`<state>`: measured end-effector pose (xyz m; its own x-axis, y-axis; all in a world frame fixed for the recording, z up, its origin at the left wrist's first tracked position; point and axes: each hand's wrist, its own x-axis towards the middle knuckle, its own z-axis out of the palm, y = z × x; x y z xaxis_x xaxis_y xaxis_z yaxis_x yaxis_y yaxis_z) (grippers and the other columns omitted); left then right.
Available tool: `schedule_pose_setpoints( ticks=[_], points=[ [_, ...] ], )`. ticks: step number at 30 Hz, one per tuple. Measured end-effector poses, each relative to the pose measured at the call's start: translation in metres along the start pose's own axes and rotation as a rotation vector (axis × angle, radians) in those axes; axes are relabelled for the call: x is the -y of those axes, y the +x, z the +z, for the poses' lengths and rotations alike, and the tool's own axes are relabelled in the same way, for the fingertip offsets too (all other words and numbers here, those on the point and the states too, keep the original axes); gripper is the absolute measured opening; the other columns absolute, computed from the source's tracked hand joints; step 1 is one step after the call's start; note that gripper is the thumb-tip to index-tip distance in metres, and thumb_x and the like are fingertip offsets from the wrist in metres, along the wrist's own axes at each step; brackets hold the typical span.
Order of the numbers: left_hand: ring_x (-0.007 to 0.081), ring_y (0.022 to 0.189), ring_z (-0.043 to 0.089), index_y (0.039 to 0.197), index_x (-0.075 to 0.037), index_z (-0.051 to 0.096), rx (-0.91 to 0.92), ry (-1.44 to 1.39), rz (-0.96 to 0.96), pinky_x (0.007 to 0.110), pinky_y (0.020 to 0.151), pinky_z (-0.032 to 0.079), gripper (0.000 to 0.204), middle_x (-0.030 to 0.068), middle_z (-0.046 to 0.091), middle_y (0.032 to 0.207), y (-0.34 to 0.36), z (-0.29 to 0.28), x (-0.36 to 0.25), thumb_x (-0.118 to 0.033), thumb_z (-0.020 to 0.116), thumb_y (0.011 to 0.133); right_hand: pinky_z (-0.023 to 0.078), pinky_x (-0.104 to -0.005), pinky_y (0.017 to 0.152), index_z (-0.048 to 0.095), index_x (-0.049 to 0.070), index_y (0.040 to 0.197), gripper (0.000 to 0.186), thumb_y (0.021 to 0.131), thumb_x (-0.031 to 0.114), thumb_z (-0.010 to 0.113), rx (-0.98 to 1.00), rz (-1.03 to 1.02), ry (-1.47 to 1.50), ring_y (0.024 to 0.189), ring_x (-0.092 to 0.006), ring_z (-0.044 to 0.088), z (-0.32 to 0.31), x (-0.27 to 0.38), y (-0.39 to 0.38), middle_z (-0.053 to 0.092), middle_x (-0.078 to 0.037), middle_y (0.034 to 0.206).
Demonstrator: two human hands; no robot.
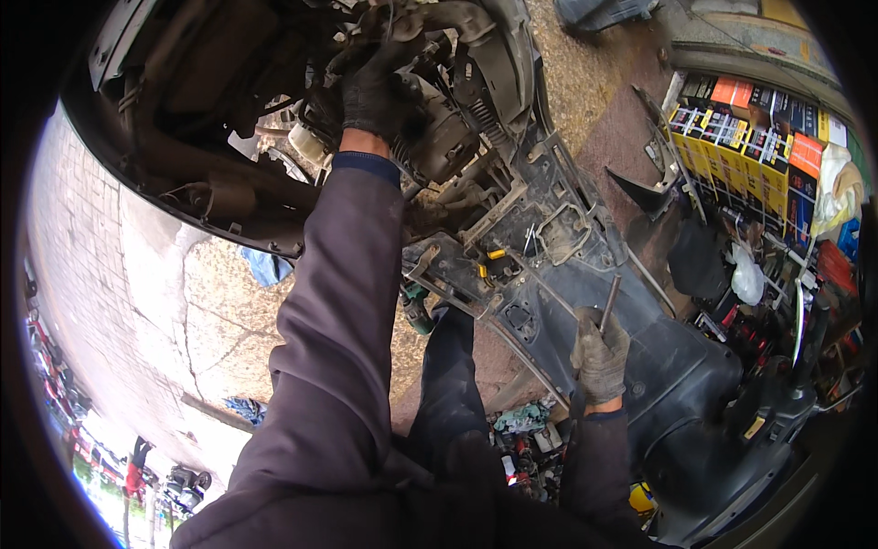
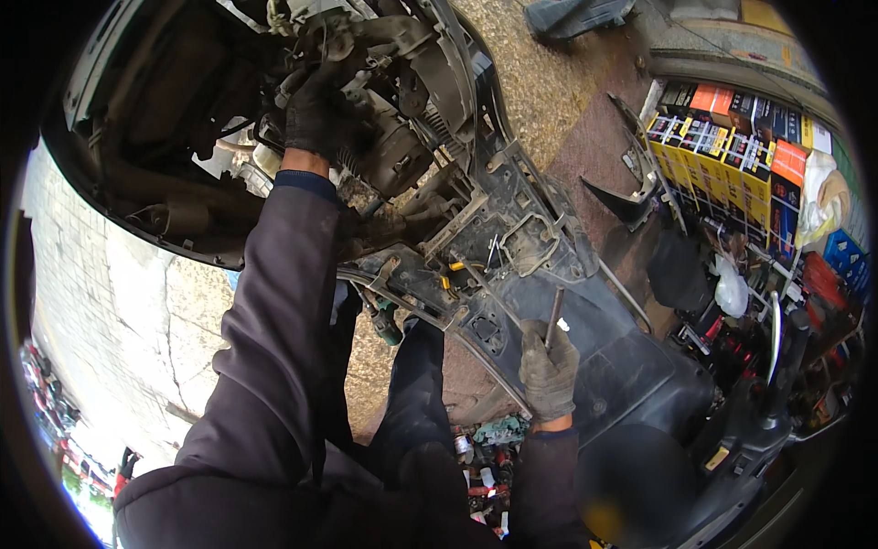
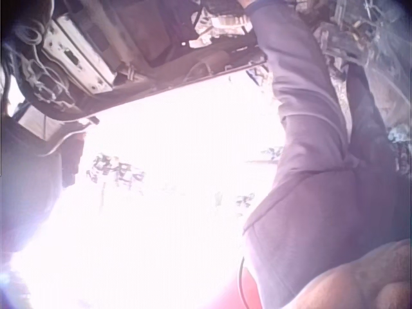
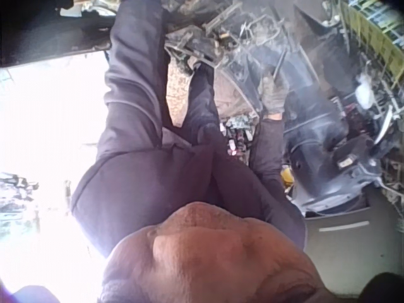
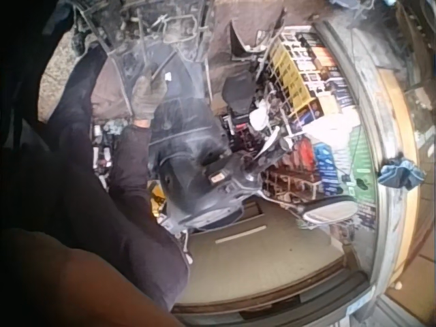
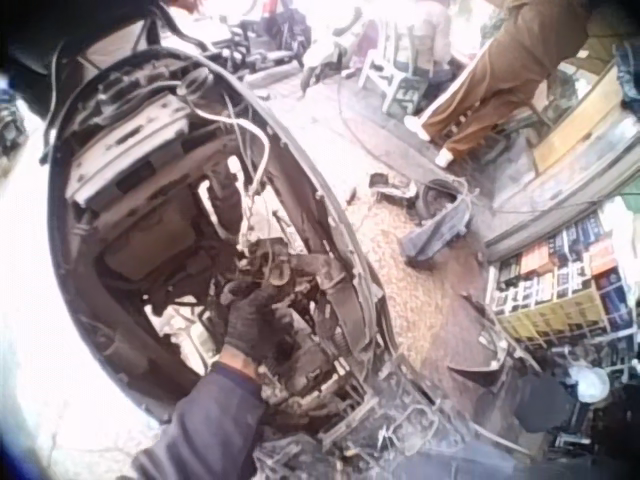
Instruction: The person works on a motorcycle engine in a workshop, using a hammer to tap components and a cordless impact driver to remove and install bolts. The person also handles small parts and tools while adjusting engine components.
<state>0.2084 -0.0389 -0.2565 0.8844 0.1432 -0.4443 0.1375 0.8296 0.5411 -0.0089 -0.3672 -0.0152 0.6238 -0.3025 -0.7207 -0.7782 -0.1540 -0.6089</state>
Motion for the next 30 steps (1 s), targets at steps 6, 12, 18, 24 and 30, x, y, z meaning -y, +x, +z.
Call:
schedule_pose_setpoints(
  ticks=[6,12,18,24,30],
  points=[
    [0.0232,0.098,0.061,0.11,-0.006,0.063,-0.039,-0.026,-0.012,0.036,0.08,0.051,0.025,0.0085,0.065,0.109,-0.003,-0.01,-0.003,-0.021,0.058,0.09,0.03,-0.0194,0.039,0.063,0.004,0.105,0.026,0.09,0.024,0.069,-0.083,0.01,0.085,0.045,-0.0029,0.041,-0.004,-0.017,0.003,0.048,0.006,0.06],
    [0.0242,0.093,0.064,0.11,-0.01,0.065,-0.43,-0.091,0.125,0.039,0.082,0.054,0.023,0.0077,0.067,0.104,-0.002,-0.022,0.011,-0.021,0.054,0.092,0.03,-0.0198,0.039,0.064,0.003,0.105,0.026,0.089,0.024,0.07,-0.113,0.035,0.11,0.045,-0.0028,0.04,-0.003,-0.028,-0.001,0.048,0.006,0.06],
    [0.0242,0.082,0.064,0.101,-0.01,0.064,-0.285,0.769,0.391,0.04,0.066,0.054,0.016,0.0081,0.067,0.094,0.003,-0.034,0.018,-0.02,0.056,0.091,0.03,-0.0197,0.04,0.064,0.002,0.106,0.026,0.089,0.021,0.07,-0.092,-0.069,0.105,0.045,-0.003,0.041,0.0,-0.007,-0.006,0.049,0.006,0.061],
    [0.035,0.087,0.064,0.104,-0.005,0.061,-0.236,1.646,0.597,0.042,0.077,0.052,0.044,0.0148,0.066,0.093,-0.006,-0.018,0.007,-0.029,0.079,0.071,0.032,-0.0205,0.042,0.065,0.001,0.108,0.026,0.088,0.018,0.07,0.038,-0.256,-0.014,0.048,-0.0037,0.044,0.008,0.048,-0.003,0.052,0.005,0.063],
    [0.0391,0.098,0.062,0.104,-0.005,0.064,-0.342,1.549,0.525,0.044,0.082,0.051,0.052,0.0208,0.065,0.099,0.002,-0.011,0.01,-0.046,0.073,0.074,0.034,-0.0211,0.041,0.062,0.0,0.108,0.035,0.085,0.024,0.074,0.097,-0.372,-0.108,0.046,-0.0054,0.044,0.036,0.102,0.007,0.048,0.004,0.057]
  ],
)
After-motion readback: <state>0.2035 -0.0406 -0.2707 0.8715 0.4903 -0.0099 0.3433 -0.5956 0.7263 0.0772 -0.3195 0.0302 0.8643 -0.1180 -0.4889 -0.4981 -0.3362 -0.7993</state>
